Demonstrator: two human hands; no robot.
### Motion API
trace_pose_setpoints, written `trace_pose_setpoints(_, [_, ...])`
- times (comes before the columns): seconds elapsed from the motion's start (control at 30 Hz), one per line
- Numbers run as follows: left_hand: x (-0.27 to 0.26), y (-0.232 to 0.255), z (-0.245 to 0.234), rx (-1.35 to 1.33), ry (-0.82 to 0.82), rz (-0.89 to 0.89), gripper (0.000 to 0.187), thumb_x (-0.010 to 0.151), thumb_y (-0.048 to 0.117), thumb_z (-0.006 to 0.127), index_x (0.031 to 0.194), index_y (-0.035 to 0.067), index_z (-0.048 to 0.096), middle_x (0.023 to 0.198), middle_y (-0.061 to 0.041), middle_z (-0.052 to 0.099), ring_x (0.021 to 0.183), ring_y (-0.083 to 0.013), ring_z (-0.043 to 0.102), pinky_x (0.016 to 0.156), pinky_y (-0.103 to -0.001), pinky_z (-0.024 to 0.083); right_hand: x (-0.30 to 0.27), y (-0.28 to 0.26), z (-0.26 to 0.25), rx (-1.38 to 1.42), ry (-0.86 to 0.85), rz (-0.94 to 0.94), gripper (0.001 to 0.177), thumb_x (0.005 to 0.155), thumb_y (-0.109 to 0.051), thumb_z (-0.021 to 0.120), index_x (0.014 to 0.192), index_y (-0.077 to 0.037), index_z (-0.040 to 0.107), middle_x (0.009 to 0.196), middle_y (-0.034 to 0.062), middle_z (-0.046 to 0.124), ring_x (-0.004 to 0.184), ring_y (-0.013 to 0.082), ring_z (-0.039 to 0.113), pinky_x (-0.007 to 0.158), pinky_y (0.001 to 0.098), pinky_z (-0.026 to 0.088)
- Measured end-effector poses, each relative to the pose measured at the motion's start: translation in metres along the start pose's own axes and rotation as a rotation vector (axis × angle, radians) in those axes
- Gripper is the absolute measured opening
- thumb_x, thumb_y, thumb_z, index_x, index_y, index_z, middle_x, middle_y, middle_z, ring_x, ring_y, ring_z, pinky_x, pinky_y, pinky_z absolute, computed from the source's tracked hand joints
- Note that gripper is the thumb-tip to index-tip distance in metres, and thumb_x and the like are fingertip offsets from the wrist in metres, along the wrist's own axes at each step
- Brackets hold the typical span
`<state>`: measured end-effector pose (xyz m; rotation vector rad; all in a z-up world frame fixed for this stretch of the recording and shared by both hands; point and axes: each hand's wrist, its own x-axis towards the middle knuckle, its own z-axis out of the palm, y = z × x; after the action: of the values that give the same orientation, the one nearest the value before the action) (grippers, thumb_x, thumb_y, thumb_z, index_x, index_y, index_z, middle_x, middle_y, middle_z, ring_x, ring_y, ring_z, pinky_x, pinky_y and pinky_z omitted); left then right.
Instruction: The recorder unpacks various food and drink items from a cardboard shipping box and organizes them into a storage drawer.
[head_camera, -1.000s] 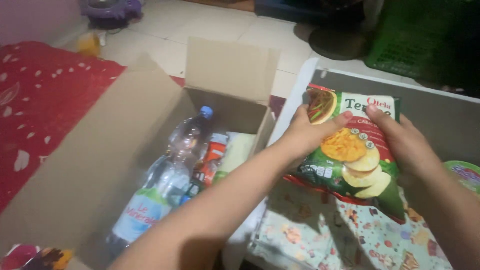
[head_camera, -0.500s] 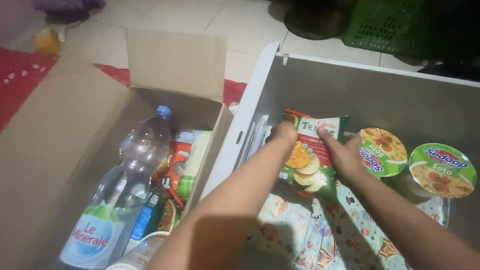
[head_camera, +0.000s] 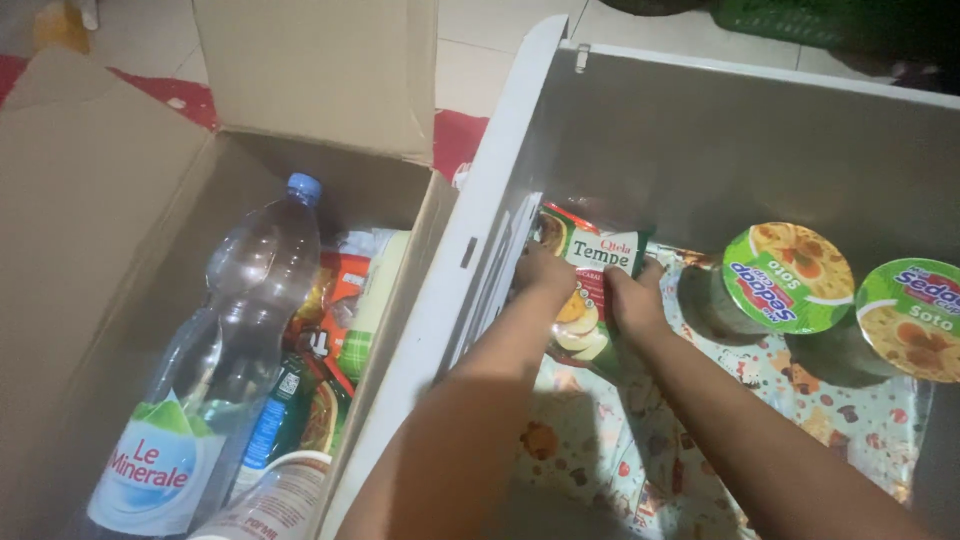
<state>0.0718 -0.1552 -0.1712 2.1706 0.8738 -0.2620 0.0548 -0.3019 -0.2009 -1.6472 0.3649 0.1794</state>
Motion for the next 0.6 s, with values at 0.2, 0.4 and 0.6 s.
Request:
trace_pose_setpoints(0.2, [-0.020, -0.002, -0.001, 0.266, -0.015, 0.139, 0.081, 0.092, 0.023, 0.064, 0.163, 0.014, 0.026, 0.154, -0.026, 0.041, 0.138, -0.0424, 0.049, 0.110, -0.052, 0.044, -0.026, -0.016, 0.008, -0.359, -0.041, -0.129, 0.050, 0.103, -0.026, 0.055, 0.136, 0.011, 0.048, 0.129, 0.0308, 0.068, 0.116, 0.0371, 0.068, 0.105, 0.0447, 0.051])
trace_pose_setpoints(0.4, [-0.062, 0.004, -0.026, 0.657, -0.066, 0.422, 0.082, 0.095, 0.044, 0.052, 0.162, 0.011, 0.017, 0.172, -0.014, 0.007, 0.152, -0.0369, 0.023, 0.115, -0.055, 0.030, -0.056, -0.040, 0.001, -0.788, 0.006, -0.668, 0.069, 0.103, -0.026, 0.053, 0.156, 0.009, 0.024, 0.168, 0.0330, 0.015, 0.157, 0.0439, 0.016, 0.129, 0.0506, 0.016])
trace_pose_setpoints(0.6, [-0.046, -0.025, -0.019, 0.761, -0.050, 0.629, 0.074, 0.102, 0.043, 0.041, 0.165, 0.024, 0.006, 0.172, -0.005, -0.005, 0.158, -0.0312, 0.000, 0.124, -0.054, 0.002, -0.051, -0.037, -0.003, -1.116, -0.251, -0.685, 0.072, 0.104, -0.040, 0.034, 0.161, 0.000, 0.015, 0.169, 0.0207, 0.009, 0.157, 0.0341, 0.011, 0.122, 0.0570, 0.011])
